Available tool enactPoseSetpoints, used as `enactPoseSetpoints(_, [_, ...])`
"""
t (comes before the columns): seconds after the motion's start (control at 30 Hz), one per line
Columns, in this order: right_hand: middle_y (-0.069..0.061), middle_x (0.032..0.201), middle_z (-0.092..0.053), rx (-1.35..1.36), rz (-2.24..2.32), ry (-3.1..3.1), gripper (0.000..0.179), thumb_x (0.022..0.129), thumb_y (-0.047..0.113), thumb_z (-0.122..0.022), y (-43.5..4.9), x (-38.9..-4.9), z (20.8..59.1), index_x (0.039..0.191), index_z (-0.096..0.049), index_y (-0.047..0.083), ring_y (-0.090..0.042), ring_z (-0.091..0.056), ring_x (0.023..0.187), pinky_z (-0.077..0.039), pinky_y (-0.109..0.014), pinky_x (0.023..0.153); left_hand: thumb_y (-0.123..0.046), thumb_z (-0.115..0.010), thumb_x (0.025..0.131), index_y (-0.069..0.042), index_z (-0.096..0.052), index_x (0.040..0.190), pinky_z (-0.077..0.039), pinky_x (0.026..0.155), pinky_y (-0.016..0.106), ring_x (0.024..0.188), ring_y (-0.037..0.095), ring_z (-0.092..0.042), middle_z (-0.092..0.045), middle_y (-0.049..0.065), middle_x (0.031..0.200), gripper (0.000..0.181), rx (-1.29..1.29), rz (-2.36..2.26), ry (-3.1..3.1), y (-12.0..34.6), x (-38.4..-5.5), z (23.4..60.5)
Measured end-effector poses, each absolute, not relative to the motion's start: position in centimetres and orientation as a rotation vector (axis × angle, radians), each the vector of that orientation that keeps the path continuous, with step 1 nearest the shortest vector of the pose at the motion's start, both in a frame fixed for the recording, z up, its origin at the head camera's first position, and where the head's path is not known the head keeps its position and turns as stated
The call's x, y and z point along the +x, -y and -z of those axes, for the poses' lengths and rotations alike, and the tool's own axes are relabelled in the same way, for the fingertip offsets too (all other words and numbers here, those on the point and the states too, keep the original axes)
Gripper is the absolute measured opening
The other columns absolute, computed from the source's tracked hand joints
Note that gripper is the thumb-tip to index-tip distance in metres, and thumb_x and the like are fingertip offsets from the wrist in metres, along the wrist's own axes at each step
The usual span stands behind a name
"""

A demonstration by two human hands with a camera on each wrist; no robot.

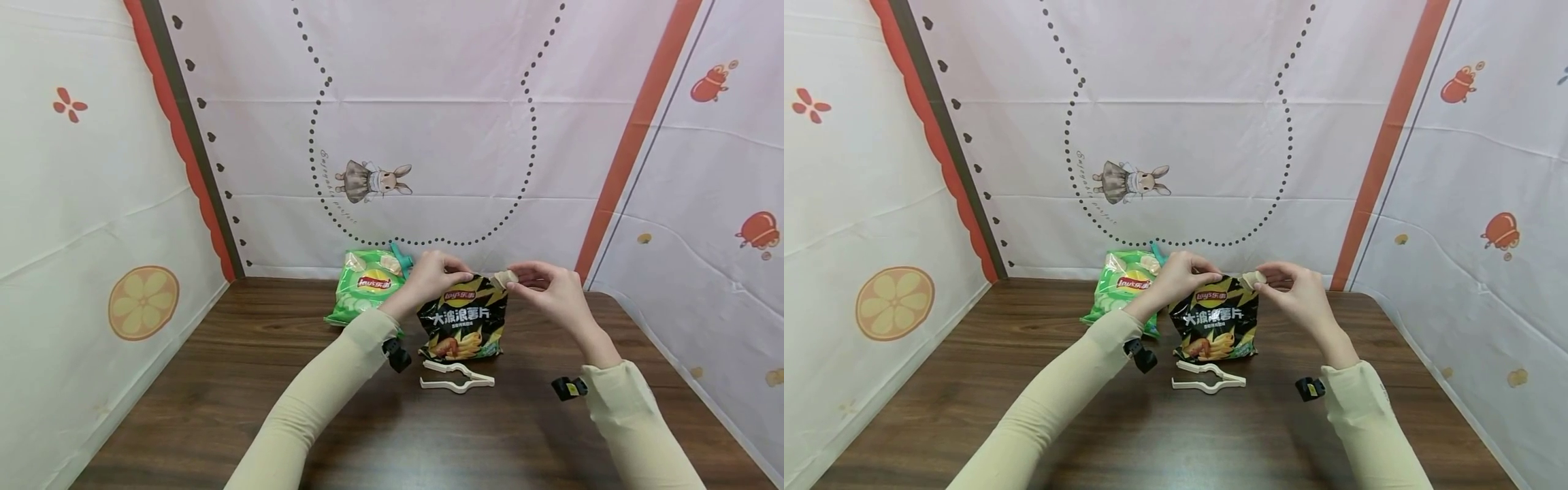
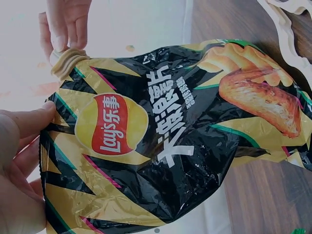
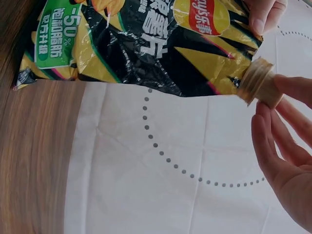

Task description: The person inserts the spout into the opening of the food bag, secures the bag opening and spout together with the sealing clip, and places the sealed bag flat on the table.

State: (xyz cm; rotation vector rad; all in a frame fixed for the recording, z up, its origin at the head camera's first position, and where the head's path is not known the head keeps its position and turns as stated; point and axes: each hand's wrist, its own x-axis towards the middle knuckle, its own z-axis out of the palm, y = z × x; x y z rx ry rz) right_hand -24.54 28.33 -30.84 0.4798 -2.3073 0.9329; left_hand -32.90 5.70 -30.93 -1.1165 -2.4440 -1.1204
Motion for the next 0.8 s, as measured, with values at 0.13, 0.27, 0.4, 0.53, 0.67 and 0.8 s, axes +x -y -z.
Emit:
enactPoseSetpoints(0.13, [-0.013,0.096,-0.072,0.576,-0.888,2.239,0.029,0.08,0.007,-0.076,-28.2,-25.0,31.2,0.107,-0.069,0.004,-0.001,-0.066,0.08,-0.052,-0.015,0.073,-0.027,-0.069,0.087,-0.018,-0.077,0.089,-0.049,0.063,0.016,0.071,0.0,-0.064,-0.074,-0.005,0.085,0.013,-1.114,1.138,2.449,-5.6,-32.9,30.9])
enactPoseSetpoints(0.27, [-0.012,0.095,-0.071,0.608,-0.87,2.199,0.029,0.078,0.004,-0.076,-28.0,-25.3,31.6,0.107,-0.069,0.004,-0.007,-0.068,0.081,-0.054,-0.021,0.073,-0.027,-0.069,0.087,-0.017,-0.077,0.089,-0.049,0.064,0.016,0.071,0.001,-0.064,-0.074,-0.004,0.086,0.013,-1.134,1.136,2.438,-5.6,-33.0,31.0])
enactPoseSetpoints(0.4, [-0.011,0.092,-0.072,0.539,-0.866,2.217,0.028,0.079,0.009,-0.076,-27.8,-25.4,31.5,0.106,-0.069,0.004,0.003,-0.064,0.079,-0.053,-0.017,0.071,-0.028,-0.069,0.087,-0.017,-0.077,0.09,-0.049,0.065,0.015,0.073,0.0,-0.064,-0.074,-0.005,0.087,0.013,-1.157,1.108,2.432,-5.6,-33.1,31.1])
enactPoseSetpoints(0.53, [-0.012,0.092,-0.072,0.522,-0.887,2.221,0.027,0.08,0.01,-0.076,-27.8,-25.4,31.4,0.105,-0.069,0.003,0.005,-0.063,0.078,-0.051,-0.012,0.071,-0.027,-0.069,0.087,-0.016,-0.077,0.091,-0.05,0.066,0.016,0.074,0.001,-0.065,-0.074,-0.004,0.088,0.013,-1.177,1.103,2.424,-5.6,-33.2,31.2])
enactPoseSetpoints(0.67, [-0.012,0.094,-0.072,0.573,-0.865,2.218,0.029,0.078,0.007,-0.076,-28.2,-25.7,31.5,0.106,-0.069,0.003,-0.005,-0.067,0.08,-0.053,-0.018,0.074,-0.026,-0.068,0.088,-0.016,-0.076,0.09,-0.05,0.066,0.016,0.073,0.002,-0.064,-0.074,-0.004,0.087,0.013,-1.183,1.097,2.422,-5.5,-33.4,31.1])
enactPoseSetpoints(0.8, [-0.011,0.095,-0.071,0.656,-0.79,2.226,0.031,0.076,0.001,-0.077,-28.4,-25.9,31.7,0.105,-0.068,0.002,-0.018,-0.069,0.08,-0.055,-0.028,0.074,-0.028,-0.067,0.088,-0.017,-0.076,0.091,-0.049,0.065,0.016,0.072,0.001,-0.064,-0.074,-0.004,0.087,0.014,-1.177,1.087,2.432,-5.5,-33.4,31.2])
